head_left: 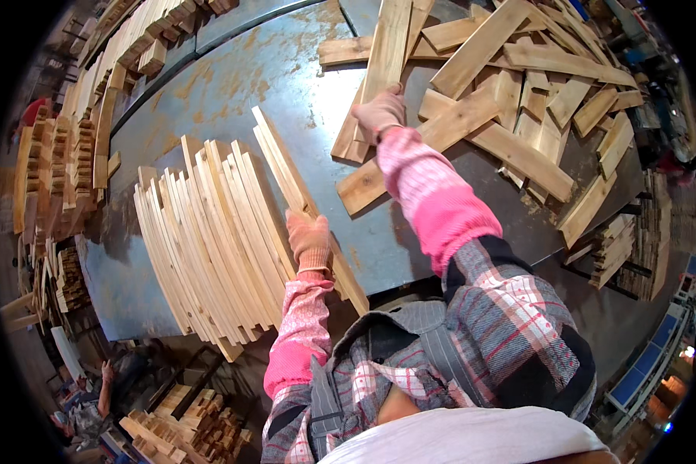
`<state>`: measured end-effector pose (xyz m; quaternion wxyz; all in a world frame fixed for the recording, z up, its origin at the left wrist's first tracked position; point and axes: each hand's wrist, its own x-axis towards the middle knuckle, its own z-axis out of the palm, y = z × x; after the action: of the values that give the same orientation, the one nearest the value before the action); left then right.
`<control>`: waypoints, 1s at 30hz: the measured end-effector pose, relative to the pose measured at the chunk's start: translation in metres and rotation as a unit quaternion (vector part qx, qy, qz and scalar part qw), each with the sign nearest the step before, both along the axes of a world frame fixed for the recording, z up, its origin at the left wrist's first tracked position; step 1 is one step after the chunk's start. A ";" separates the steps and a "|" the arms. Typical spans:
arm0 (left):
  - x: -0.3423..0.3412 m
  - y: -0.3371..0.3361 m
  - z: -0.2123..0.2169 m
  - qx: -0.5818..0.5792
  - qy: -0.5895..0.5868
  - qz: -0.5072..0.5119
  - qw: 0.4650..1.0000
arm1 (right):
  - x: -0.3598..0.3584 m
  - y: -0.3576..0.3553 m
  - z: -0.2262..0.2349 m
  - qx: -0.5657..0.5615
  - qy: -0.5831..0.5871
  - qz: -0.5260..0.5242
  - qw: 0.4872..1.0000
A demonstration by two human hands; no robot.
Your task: The person sorts and stacks wooden planks on a metal table in a workshop. They pick up individual pieces from a pile, inspect them, and place them into a neat stack, occasionally moving other planks aside to access the pile.
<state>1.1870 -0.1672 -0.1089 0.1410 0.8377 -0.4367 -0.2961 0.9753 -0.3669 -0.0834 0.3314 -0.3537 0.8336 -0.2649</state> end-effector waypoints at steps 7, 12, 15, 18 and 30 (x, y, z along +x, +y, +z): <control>0.005 0.005 -0.014 -0.051 -0.002 -0.004 0.999 | -0.082 0.120 0.003 -0.114 -0.788 0.062 0.602; 0.008 0.005 -0.002 -0.050 0.040 0.013 0.998 | -0.082 0.168 0.005 -0.076 -0.695 0.074 0.711; 0.030 0.010 -0.017 -0.056 0.089 0.025 0.994 | -0.048 0.201 0.000 -0.041 -0.596 0.095 0.796; 0.037 0.012 -0.009 -0.051 0.166 0.046 0.984 | 0.019 0.215 0.046 0.089 -0.322 0.310 0.890; -0.007 0.018 0.011 -0.176 0.251 0.094 0.947 | 0.019 0.006 -0.060 0.084 0.070 0.212 0.971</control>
<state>1.1798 -0.1488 -0.0978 0.4182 0.7353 -0.3517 -0.4011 0.9941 -0.3608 -0.1435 0.3496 -0.5108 0.7800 -0.0926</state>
